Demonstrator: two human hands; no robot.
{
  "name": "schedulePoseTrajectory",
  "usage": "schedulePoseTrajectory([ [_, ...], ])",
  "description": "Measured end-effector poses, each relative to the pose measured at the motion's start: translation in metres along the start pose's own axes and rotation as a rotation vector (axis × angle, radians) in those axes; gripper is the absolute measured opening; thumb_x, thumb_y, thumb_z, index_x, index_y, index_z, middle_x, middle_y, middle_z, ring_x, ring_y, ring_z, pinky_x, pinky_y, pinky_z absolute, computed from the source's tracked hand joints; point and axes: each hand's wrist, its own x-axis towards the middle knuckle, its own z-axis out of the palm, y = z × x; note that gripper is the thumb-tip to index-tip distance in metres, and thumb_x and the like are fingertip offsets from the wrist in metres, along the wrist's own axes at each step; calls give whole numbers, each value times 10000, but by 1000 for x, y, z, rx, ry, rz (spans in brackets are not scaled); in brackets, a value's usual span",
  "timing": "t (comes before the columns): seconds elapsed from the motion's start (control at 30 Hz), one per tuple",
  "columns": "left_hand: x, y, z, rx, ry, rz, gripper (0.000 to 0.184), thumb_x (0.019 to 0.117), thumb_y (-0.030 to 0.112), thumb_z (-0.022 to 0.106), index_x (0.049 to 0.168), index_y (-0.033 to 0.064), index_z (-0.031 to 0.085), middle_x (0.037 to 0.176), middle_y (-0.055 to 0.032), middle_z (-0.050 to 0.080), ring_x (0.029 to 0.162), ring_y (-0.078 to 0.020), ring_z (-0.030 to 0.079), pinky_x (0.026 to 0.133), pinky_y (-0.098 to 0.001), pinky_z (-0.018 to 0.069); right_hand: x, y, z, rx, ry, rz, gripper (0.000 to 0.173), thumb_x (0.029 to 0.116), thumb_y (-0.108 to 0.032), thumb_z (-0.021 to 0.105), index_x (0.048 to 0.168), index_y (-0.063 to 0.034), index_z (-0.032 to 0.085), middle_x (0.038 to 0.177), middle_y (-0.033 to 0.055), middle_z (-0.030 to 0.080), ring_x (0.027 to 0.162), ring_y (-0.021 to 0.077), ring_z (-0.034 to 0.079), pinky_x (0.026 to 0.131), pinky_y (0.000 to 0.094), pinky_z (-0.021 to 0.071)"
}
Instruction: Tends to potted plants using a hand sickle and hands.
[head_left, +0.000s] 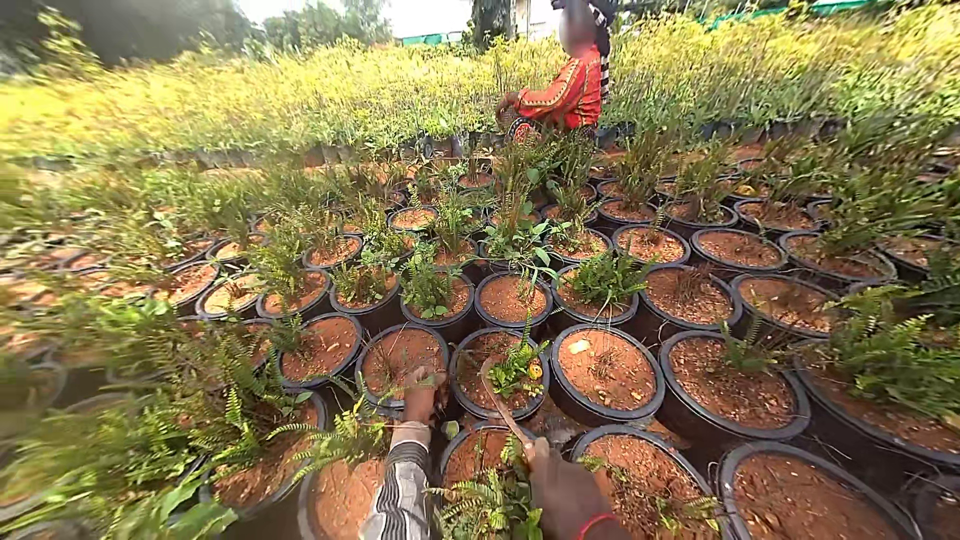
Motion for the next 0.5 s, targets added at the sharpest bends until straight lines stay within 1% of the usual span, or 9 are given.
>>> schedulePoseTrajectory([
  [0.07,-30,-18,0,-325,75,-22,299,1002,23,594,1270,-106,558,1008,-210,645,813,-228,626,736,-390,557,2,3,-19,140,40,-37,562,1036,-295,507,1511,-15,400,1381,241,596,1210,416,633,994,593,498],
  [0.1,-41,-23,2,-428,100,-7,230,1009,42,566,1198,-87,591,939,-162,639,775,-188,612,700,-354,545,4,6,-27,216,70,-62,536,1040,-309,494,1489,-22,435,1371,230,602,1231,399,621,1012,587,486],
  [0.13,-50,-24,3,-507,104,10,199,1033,74,538,1151,-71,607,915,-127,634,780,-158,601,723,-329,534,7,10,-31,291,109,-94,519,1028,-317,501,1458,-27,472,1331,230,623,1221,394,622,1009,593,481],
  [0.2,-62,-21,5,-574,129,28,215,1066,128,524,1108,-60,621,846,-93,627,706,-124,593,661,-301,534,7,14,-39,381,194,-143,499,1018,-315,505,1438,-45,499,1259,229,657,1181,392,642,987,602,489],
  [0.27,-68,-23,4,-514,197,84,181,1026,109,597,970,-57,645,756,-74,615,634,-113,576,612,-290,522,-1,12,-41,406,326,-174,492,1006,-311,506,1413,-35,503,1177,220,679,1097,381,676,936,585,516],
  [0.3,-71,-28,3,-432,235,121,179,992,114,640,933,-54,662,760,-85,631,661,-127,596,654,-309,537,-3,11,-39,443,378,-190,497,1009,-334,528,1402,-29,516,1126,216,691,1043,372,689,912,571,530],
  [0.33,-76,-32,0,-348,254,129,199,975,125,673,961,-73,680,824,-134,661,742,-175,626,742,-358,547,-4,11,-37,472,403,-212,504,1012,-375,548,1380,-31,537,1066,204,697,984,358,697,878,554,542],
  [0.4,-91,-36,-5,-156,210,101,299,964,156,709,1109,-105,694,1060,-241,708,1017,-293,682,990,-459,529,-3,12,-33,445,352,-232,522,1015,-434,563,1374,-56,544,1053,192,696,975,348,694,877,546,543],
  [0.5,-103,-34,2,-40,181,110,238,900,133,769,1016,-69,720,1009,-213,730,981,-277,705,956,-441,551,1,13,-18,366,252,-230,550,1014,-431,565,1455,-108,499,1154,197,692,1072,362,680,936,573,528],
])
